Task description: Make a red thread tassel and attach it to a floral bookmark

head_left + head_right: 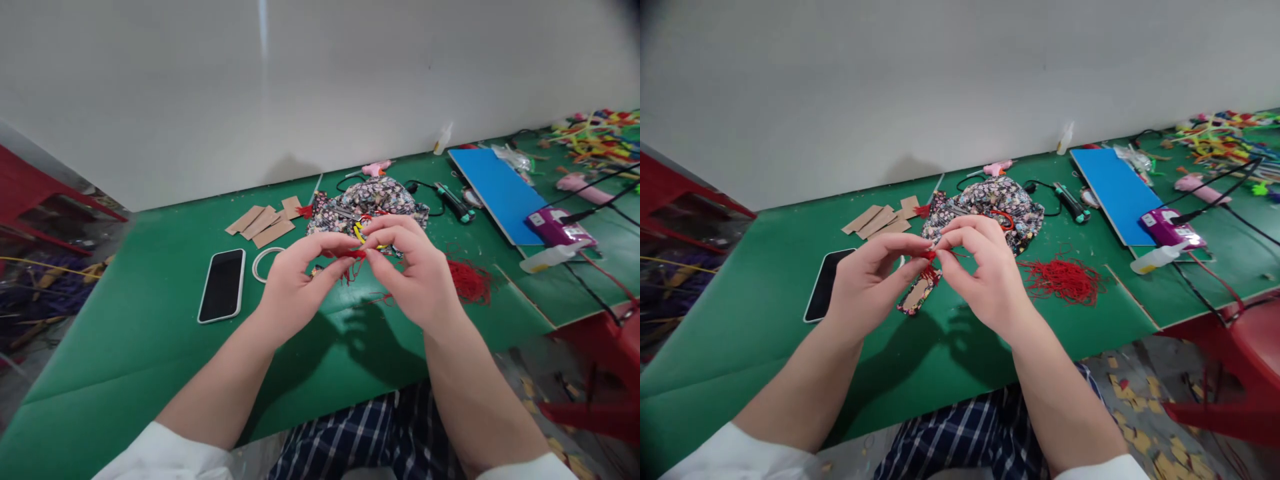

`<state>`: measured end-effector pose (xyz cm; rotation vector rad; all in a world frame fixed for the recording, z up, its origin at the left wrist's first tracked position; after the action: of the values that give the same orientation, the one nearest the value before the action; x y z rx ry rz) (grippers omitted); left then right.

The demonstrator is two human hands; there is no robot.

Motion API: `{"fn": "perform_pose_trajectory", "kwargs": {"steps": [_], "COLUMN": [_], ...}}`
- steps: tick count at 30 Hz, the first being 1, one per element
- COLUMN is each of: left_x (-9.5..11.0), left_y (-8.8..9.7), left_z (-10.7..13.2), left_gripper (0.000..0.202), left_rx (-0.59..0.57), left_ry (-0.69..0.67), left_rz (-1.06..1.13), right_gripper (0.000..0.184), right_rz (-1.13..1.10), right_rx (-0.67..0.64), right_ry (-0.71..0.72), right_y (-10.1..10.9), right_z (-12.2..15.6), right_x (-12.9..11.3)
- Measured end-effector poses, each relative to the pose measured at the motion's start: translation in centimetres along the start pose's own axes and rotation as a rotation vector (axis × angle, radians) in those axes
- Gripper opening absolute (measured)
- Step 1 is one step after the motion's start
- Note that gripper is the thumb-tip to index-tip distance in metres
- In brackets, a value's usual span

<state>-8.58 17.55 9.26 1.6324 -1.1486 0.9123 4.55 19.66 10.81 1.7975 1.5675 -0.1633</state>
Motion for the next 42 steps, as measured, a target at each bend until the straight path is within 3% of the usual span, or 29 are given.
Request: {"fn": "perform_pose_trajectory", "kwargs": {"steps": [4, 8, 14, 23, 27, 32, 37, 40, 42], "left_x": [0.6, 1.0, 0.2, 0.2, -0.6, -1.2, -0.3, 0.9, 1.1], "left_y": [0.8, 2.9, 1.6, 1.2, 0.7, 0.6, 1.6, 3.3, 3.9], "left_z": [0.0, 0.5, 1.0, 1.1, 0.8, 0.7, 0.9, 0.8, 0.6], "left_gripper": [0.016, 0.011, 0.014, 0.018, 0.017, 0.017, 0.023, 0.020, 0.016], "left_rx": [0.071, 0.260, 0.102, 0.061, 0.003, 0.020, 0.103, 0.251, 0.298], "left_ry": [-0.054, -0.051, 0.113, 0.186, 0.230, 0.259, 0.194, 0.077, 0.028], "left_rz": [-0.066, -0.039, 0.188, 0.158, 0.239, 0.251, 0.060, -0.144, -0.229], "right_gripper": [0.009, 0.015, 0.015, 0.017, 0.014, 0.013, 0.013, 0.009, 0.004], "right_rz": [0.147, 0.310, 0.428, 0.436, 0.425, 0.408, 0.370, 0.185, -0.061], "right_rx": [0.065, 0.186, 0.229, 0.181, 0.153, 0.134, 0.141, 0.178, 0.189], "right_ry": [0.137, 0.284, 0.380, 0.431, 0.427, 0.390, 0.333, 0.182, -0.009], "right_y": [0.9, 1.9, 1.8, 1.0, 0.6, 0.4, 0.8, 1.5, 1.3], "right_z": [0.0, 0.6, 1.0, 1.1, 1.0, 0.8, 0.7, 0.4, 0.5], "right_x": [-2.0, -3.8, -5.4, -5.8, -5.8, -5.2, -4.4, -2.0, 1.0]}}
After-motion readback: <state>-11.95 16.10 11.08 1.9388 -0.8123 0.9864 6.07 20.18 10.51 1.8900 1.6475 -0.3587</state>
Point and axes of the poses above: each hand's wrist, its own z-axis away from the middle knuckle, its own y-axis out of the back of the hand, x = y × z, the point moved 10 cm from there along -z, towards the middle knuckle, and after that the axes turned 9 degrees about y, right-handed, at the moved point
